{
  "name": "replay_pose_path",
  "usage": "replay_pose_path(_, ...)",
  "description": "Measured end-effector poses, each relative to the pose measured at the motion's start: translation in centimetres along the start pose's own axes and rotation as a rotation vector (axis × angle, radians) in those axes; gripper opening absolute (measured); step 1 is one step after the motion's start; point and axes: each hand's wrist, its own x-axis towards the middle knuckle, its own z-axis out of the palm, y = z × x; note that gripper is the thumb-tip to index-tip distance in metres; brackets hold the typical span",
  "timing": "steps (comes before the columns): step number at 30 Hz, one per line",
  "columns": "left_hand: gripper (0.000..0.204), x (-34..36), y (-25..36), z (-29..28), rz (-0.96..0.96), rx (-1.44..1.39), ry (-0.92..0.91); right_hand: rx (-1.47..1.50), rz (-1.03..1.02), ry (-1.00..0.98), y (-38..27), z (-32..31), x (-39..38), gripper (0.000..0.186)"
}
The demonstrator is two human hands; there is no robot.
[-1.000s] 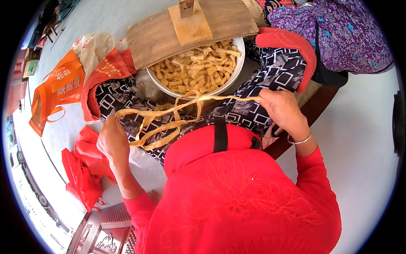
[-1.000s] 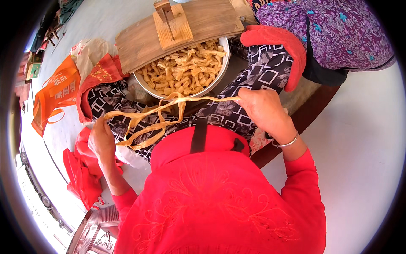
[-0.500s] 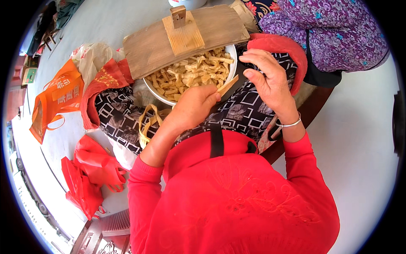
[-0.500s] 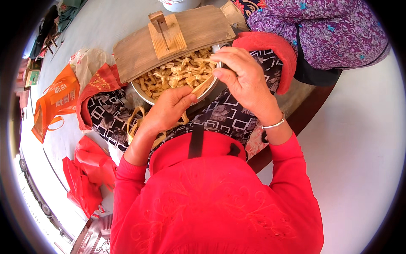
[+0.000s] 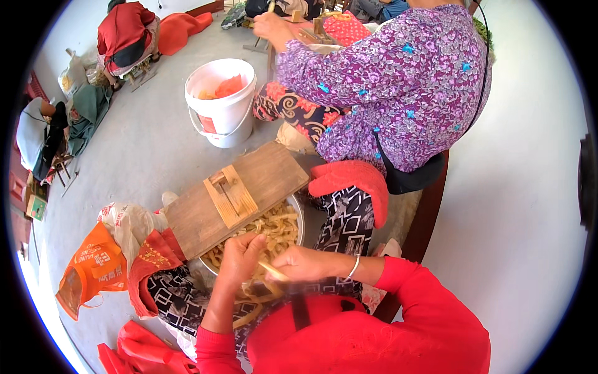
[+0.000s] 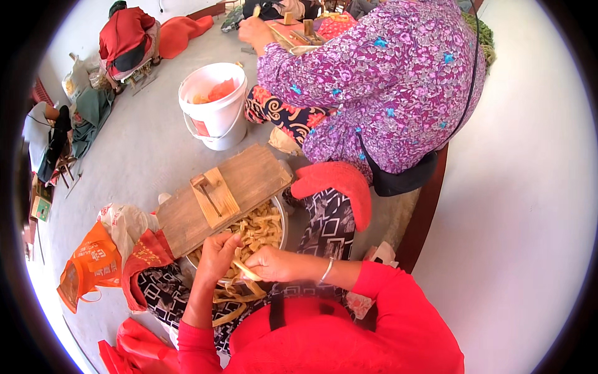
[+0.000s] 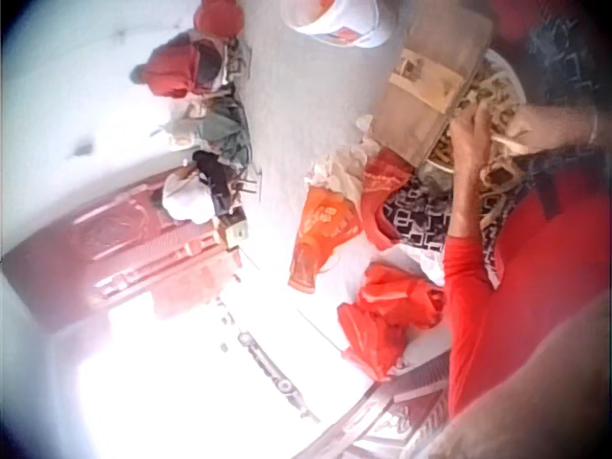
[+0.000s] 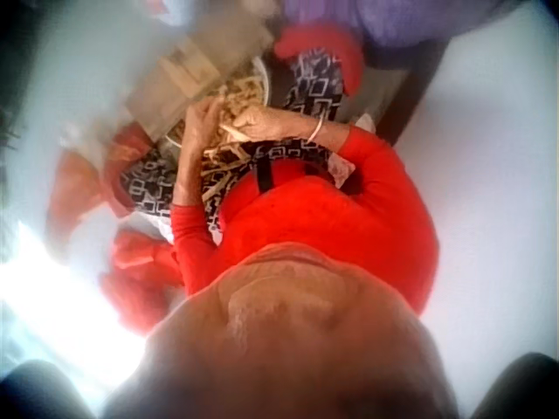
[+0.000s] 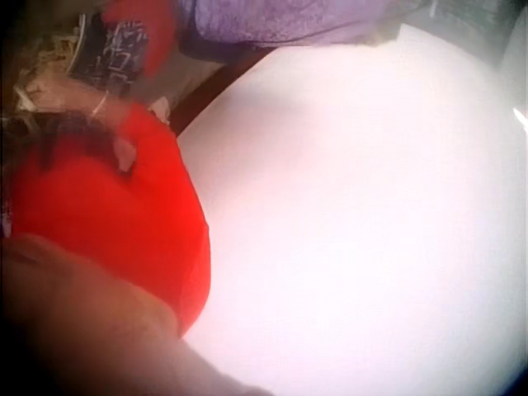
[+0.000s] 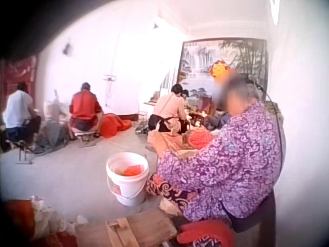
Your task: The person splits thin bamboo strips into smaller pieces by hand against a wooden block and collects the finished pieces in a bowl held in their lap.
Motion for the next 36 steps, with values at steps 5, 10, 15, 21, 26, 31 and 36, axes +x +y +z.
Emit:
replay_pose_path(5, 0.034, -1.6, -0.8, 1.6, -0.05, -0.7, 0.084, 0.375, -0.096, 0.36, -1.9, -0.2, 1.8, 0.024)
replay_pose_path(10, 0.026, -2.0, 1.5, 2.8, -0.112, -0.804, 0.034, -0.076, -0.321, 0.764, -1.1, 0.7, 4.4, 0.021)
replay_pose_path(15, 0.029, -2.3, -0.3, 2.8, -0.16, -0.909, 0.012, -0.514, -0.403, 0.884, 0.6, 0.7, 5.1, 0.02)
replay_pose_path(21, 0.012, -3.0, -3.6, 3.0, -0.079, -0.496, 0.091, -0.752, -0.341, 0.813, 1.4, 0.6, 3.7, 0.014)
replay_pose_path(26, 0.013, -4.0, -3.0, 2.9, 0.106, 0.35, 0.33, -0.383, -0.166, 0.613, 5.5, 1.3, 3.5, 0.027)
replay_pose_path(31, 0.025, -3.8, -4.3, 3.6, 0.401, 0.368, 0.467, 0.584, 0.122, 0.342, 6.9, 1.9, 3.3, 0.027)
replay_pose_path(36, 0.032, -3.5, -4.9, 3.8, 0.362, 0.059, 0.343, 0.92, 0.03, 0.18, 7.5, 1.2, 3.6, 0.018)
